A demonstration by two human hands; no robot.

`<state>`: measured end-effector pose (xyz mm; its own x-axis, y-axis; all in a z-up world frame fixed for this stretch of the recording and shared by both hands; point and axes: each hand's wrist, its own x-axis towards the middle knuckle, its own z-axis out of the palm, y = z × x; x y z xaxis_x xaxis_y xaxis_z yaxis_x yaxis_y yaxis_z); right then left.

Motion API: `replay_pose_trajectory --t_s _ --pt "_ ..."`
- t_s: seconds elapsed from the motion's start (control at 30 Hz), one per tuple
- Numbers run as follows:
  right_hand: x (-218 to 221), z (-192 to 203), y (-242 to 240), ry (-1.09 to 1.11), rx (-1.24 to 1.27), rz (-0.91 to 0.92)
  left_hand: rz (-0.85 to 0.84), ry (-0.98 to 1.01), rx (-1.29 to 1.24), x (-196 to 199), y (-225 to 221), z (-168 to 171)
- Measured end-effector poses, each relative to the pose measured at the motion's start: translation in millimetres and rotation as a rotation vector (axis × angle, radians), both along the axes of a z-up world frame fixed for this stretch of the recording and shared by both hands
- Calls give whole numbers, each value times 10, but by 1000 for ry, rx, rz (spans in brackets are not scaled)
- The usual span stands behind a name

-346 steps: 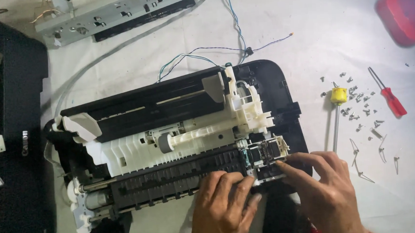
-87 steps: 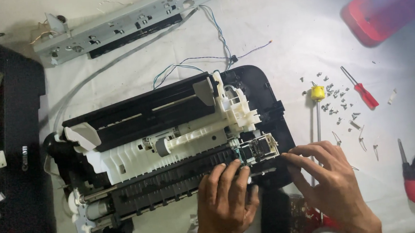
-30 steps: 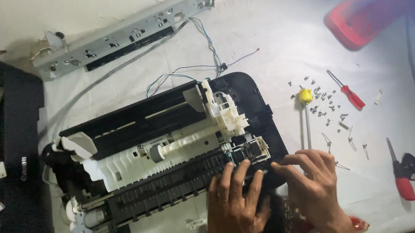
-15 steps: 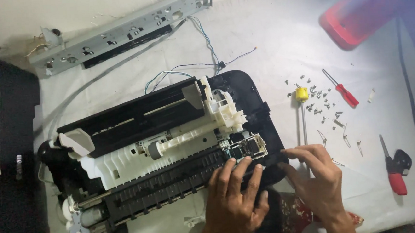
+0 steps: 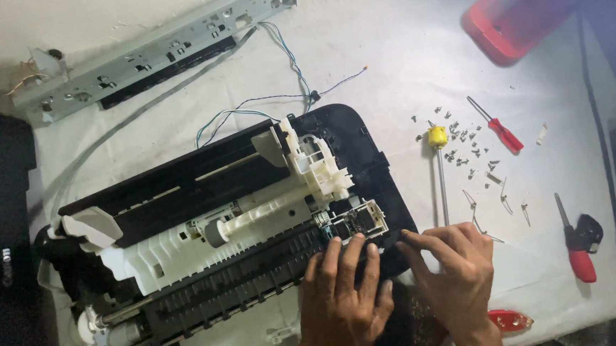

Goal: Securing a circuit board into a printer chassis using a screwdriver and screws.

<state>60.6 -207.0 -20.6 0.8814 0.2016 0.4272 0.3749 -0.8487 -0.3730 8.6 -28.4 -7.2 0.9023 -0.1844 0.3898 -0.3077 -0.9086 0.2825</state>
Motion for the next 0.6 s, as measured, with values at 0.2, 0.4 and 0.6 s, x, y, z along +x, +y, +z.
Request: replay_pose_trajectory --t_s 0.2,0.4,0.6 --pt "-53 23 -35 157 194 -62 2 96 -35 -59 50 1" --pt "-12 192 -69 68 101 52 12 -46 -76 -100 169 -28" --pt "135 208 12 51 -59 391 32 -74 -24 -89 148 20"
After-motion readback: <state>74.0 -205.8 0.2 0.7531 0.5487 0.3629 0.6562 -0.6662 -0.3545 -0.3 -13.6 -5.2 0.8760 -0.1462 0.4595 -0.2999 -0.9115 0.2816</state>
